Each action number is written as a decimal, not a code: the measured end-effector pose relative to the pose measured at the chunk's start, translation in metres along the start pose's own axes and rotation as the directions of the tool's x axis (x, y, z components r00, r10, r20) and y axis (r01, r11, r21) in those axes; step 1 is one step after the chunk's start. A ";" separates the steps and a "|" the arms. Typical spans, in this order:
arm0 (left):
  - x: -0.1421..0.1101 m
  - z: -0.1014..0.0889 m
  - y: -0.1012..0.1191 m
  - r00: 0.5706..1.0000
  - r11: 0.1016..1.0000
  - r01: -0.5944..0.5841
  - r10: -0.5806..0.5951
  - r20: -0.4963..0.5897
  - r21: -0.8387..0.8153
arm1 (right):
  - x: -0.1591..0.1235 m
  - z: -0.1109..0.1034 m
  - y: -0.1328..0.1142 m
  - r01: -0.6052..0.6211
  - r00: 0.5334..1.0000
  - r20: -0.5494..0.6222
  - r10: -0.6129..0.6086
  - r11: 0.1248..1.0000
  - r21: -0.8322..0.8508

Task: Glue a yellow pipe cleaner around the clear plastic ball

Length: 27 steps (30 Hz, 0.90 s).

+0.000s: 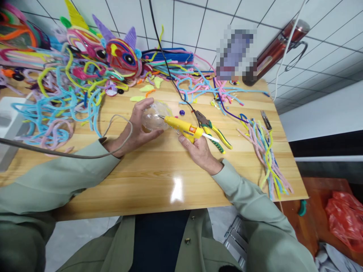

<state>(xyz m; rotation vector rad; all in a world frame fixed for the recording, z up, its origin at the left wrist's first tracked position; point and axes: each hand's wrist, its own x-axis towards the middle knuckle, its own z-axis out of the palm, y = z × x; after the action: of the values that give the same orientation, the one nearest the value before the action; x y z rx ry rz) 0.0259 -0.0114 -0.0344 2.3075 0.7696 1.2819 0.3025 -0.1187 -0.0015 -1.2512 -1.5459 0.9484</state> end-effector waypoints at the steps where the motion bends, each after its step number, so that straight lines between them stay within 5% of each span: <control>1: 0.000 0.000 0.000 1.000 1.000 0.001 -0.001 0.002 0.003 | 0.000 0.000 0.000 -0.003 1.000 0.000 0.003 1.000 0.000; 27: 0.001 -0.003 0.001 0.999 1.000 0.023 -0.023 0.039 -0.007 | 0.000 0.000 -0.007 -0.031 1.000 0.006 0.031 1.000 -0.006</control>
<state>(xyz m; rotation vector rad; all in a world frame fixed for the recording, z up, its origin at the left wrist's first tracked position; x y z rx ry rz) 0.0235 -0.0112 -0.0317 2.3036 0.7753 1.2246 0.3009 -0.1203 0.0050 -1.2805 -1.5393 0.9688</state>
